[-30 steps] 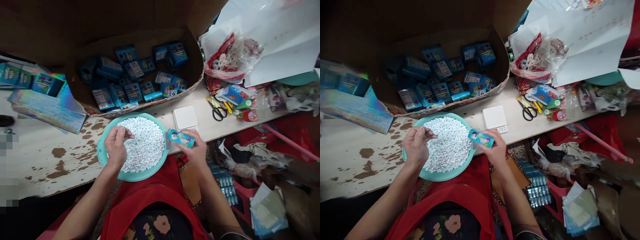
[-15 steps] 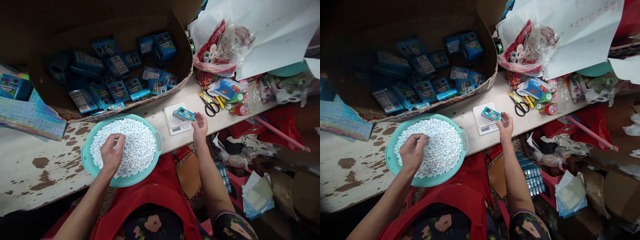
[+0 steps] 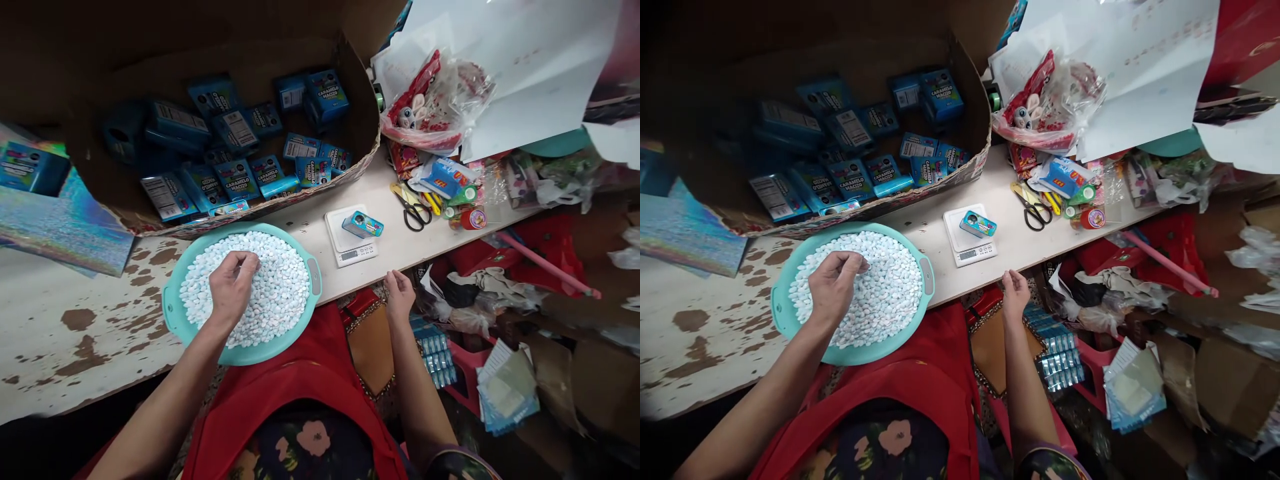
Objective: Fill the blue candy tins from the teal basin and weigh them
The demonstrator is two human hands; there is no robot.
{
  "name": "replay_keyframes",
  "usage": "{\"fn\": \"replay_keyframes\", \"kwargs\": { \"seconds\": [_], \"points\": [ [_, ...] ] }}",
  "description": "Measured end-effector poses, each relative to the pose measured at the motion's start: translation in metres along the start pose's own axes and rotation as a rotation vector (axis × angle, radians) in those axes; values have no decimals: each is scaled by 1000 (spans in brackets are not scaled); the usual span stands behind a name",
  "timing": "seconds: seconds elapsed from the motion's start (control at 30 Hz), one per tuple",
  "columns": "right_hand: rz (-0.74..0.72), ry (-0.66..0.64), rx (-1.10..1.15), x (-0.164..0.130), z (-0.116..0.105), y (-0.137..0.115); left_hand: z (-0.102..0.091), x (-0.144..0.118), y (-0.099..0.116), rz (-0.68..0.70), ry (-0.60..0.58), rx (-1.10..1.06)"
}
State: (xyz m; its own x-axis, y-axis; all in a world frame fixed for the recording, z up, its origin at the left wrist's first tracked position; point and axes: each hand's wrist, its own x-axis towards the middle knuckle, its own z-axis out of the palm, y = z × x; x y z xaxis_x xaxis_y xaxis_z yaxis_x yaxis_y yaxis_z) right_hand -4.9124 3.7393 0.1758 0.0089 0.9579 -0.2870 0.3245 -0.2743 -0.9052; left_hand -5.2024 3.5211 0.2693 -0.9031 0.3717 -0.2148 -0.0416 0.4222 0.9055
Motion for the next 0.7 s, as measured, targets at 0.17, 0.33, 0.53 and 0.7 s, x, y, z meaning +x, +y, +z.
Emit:
{"fn": "replay_keyframes", "kwargs": {
  "seconds": [0.17,0.33,0.53,0.7],
  "points": [
    [-47,-36,-21,9,11,-10,-3,-1,3,5,-28,3],
    [-107,-110,-48,18,33,-28,-8,1,-10,243,-26,356],
    [-290,-264,-98,30,73,-62,0,3,-34,533,-223,943],
    [-422,-322,-170,47,106,-80,-1,1,-34,324,-189,719]
  ]
}}
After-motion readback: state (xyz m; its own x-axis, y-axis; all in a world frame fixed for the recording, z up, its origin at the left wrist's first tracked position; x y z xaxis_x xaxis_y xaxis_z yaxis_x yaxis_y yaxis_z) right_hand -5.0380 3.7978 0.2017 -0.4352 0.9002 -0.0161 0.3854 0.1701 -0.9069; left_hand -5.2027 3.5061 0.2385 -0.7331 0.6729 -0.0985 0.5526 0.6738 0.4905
